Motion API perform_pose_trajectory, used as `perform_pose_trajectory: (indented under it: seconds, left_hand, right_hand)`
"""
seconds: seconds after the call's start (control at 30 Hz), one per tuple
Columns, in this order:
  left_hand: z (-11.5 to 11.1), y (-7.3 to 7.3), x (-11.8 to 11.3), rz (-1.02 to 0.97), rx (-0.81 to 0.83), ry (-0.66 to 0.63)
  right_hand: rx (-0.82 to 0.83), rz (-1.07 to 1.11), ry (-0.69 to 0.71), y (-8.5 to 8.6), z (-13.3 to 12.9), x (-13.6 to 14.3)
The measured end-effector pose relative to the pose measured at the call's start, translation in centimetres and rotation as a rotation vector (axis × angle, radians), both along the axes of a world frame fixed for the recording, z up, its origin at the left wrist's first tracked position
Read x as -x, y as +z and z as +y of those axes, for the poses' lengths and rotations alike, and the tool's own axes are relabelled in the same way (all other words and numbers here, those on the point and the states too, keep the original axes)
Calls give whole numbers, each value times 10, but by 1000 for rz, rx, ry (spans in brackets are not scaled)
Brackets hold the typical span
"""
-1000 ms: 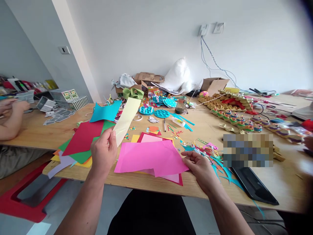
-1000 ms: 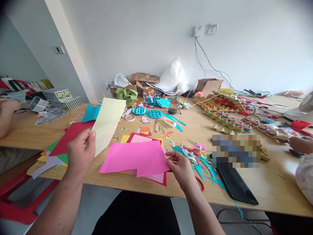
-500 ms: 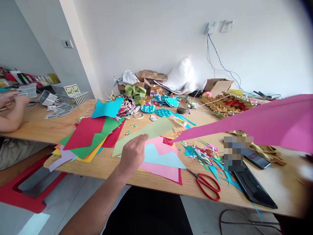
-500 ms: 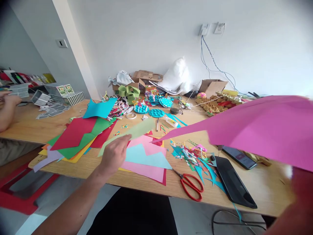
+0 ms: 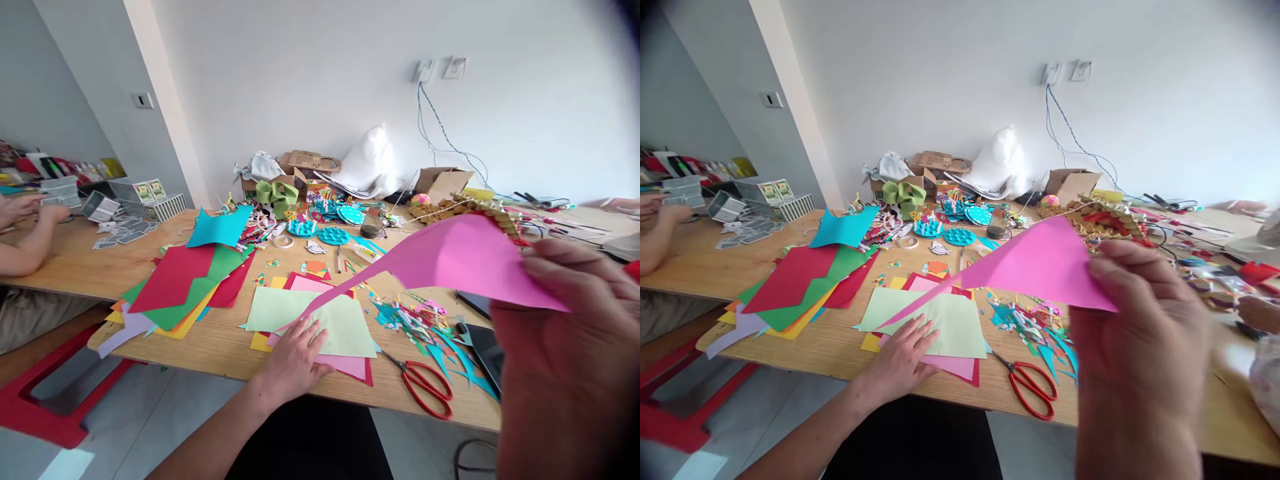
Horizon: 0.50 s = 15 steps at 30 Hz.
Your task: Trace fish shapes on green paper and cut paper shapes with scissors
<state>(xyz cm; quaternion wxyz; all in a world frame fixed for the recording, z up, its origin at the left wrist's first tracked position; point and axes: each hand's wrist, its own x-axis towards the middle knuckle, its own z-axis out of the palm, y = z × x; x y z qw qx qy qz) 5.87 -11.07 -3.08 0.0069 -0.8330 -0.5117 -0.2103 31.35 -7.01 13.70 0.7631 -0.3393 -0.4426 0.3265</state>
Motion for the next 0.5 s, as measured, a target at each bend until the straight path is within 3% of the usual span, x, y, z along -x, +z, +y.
perform_pose_trajectory:
  seconds: [0.1, 0.17, 0.33, 0.5]
  left_hand:
    - [-13, 7, 4, -97, 37, -31]
    - [-20, 8, 8, -158, 44, -24]
    - [-33, 4, 25, -237, -45, 139]
    - [-48, -1, 39, -313, -82, 223]
  right_hand:
    - [13, 138, 114, -1, 11, 48]
    - [62, 145, 163, -14, 9, 62]
    - [272, 15, 162, -77, 1, 53]
    - [464, -360, 269, -137, -3, 31]
